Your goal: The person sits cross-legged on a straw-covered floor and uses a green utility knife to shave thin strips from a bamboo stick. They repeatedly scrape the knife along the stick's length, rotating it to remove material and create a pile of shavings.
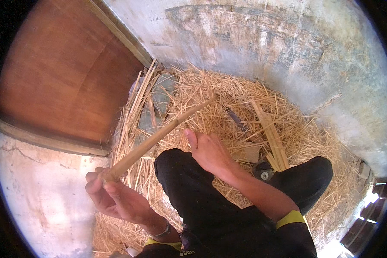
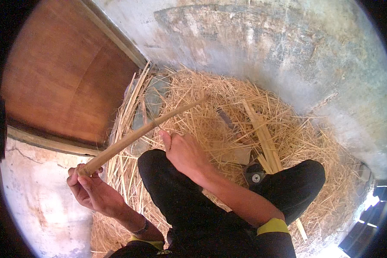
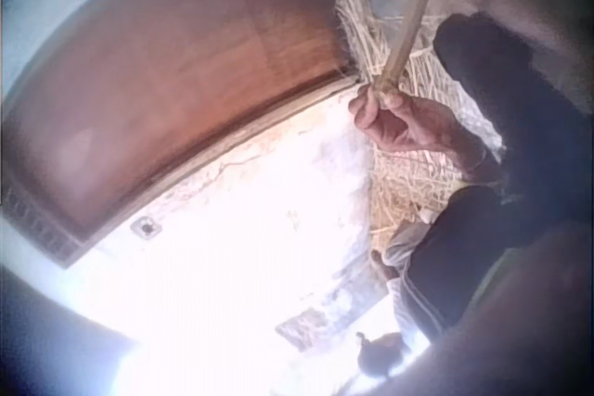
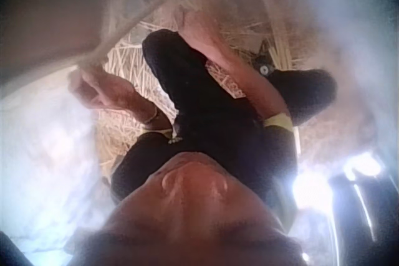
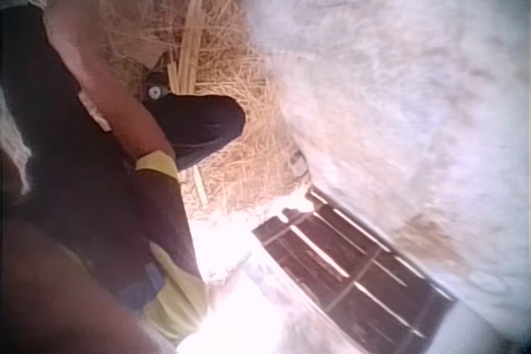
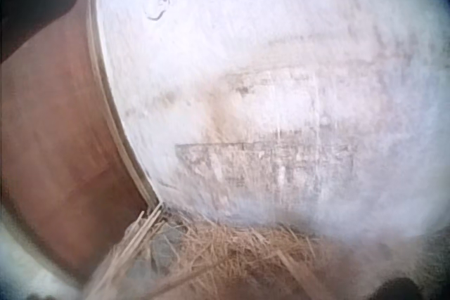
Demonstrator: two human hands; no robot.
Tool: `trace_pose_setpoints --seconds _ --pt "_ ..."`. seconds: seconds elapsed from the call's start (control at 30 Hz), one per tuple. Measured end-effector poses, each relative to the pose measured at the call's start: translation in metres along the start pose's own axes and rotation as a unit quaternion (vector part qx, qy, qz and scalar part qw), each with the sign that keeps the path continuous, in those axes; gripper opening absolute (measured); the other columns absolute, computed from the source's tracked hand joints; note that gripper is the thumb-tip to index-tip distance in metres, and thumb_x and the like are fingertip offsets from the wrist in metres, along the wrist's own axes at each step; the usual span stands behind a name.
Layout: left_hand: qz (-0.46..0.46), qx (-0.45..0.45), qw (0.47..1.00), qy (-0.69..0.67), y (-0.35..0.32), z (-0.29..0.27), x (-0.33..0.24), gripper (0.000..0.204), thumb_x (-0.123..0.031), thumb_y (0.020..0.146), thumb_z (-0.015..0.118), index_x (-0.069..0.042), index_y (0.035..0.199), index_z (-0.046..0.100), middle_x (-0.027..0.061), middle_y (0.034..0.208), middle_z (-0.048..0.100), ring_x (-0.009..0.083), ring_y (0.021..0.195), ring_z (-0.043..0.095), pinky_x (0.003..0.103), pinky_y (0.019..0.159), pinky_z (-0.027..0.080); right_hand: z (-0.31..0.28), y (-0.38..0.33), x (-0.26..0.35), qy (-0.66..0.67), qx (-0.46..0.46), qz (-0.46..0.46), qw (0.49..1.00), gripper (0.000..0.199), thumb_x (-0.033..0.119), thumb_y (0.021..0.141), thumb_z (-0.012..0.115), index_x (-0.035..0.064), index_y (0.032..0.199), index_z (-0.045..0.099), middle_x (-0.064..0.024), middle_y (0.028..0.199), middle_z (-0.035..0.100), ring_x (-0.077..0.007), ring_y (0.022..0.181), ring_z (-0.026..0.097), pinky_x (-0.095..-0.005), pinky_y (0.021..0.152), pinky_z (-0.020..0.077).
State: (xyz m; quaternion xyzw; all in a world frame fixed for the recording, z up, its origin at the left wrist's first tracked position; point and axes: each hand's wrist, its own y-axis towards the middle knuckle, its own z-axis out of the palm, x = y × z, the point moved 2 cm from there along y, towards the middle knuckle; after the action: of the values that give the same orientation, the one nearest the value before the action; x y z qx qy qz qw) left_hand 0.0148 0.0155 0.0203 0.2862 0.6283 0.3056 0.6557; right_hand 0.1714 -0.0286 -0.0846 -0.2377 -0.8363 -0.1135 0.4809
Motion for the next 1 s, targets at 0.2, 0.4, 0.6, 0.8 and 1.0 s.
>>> trace_pose_setpoints --seconds 0.2,0.4,0.6,0.8,1.0 --pt "0.027 0.099 0.992 -0.072 -0.001 -0.014 0.007 0.023 -0.021 0.088 0.057 -0.001 0.097 0.049 0.0078 0.093 0.045 0.0175 0.087 0.047 0.030 0.074 0.043 0.008 -0.016 0.014 0.002 -0.018 -0.047 0.999 0.049 0.034 0.096 0.031 -0.0038 0.084 0.060 -0.0289 0.066 0.056 -0.0454 0.067 0.056 -0.0509 0.062 0.0454" --pt "0.023 0.099 0.992 -0.077 -0.004 -0.016 0.005 0.025 -0.023 0.087 0.058 -0.001 0.096 0.049 0.0070 0.092 0.044 0.0184 0.088 0.045 0.033 0.085 0.038 0.000 -0.014 0.011 0.009 -0.013 -0.023 1.000 0.047 0.032 0.096 0.032 -0.0049 0.081 0.058 -0.0276 0.064 0.055 -0.0456 0.063 0.056 -0.0504 0.059 0.0455" --pt "0.008 0.092 0.993 -0.072 0.002 -0.019 0.012 0.030 -0.027 0.085 0.062 -0.002 0.095 0.049 0.0063 0.091 0.044 0.0184 0.089 0.044 0.034 0.089 0.035 0.003 0.014 -0.019 -0.011 -0.021 0.021 0.999 0.044 0.029 0.095 0.034 -0.0035 0.082 0.060 -0.0285 0.068 0.056 -0.0462 0.065 0.056 -0.0512 0.063 0.0457" --pt "0.015 0.057 0.997 -0.047 0.003 -0.019 0.020 0.029 -0.028 0.088 0.058 -0.002 0.095 0.048 0.0062 0.092 0.042 0.0182 0.088 0.043 0.033 0.084 0.038 0.019 0.009 -0.027 0.006 -0.032 0.017 0.999 0.049 0.033 0.095 0.034 -0.0061 0.082 0.060 -0.0293 0.068 0.056 -0.0458 0.069 0.057 -0.0517 0.066 0.0442" --pt "0.018 0.088 0.994 -0.062 0.004 -0.025 0.020 0.027 -0.027 0.089 0.056 -0.003 0.096 0.047 0.0063 0.093 0.041 0.0171 0.088 0.043 0.032 0.081 0.039 0.016 0.013 -0.016 -0.043 -0.022 -0.020 0.999 0.052 0.035 0.096 0.033 -0.0061 0.079 0.061 -0.0263 0.062 0.056 -0.0417 0.057 0.057 -0.0495 0.059 0.0446"
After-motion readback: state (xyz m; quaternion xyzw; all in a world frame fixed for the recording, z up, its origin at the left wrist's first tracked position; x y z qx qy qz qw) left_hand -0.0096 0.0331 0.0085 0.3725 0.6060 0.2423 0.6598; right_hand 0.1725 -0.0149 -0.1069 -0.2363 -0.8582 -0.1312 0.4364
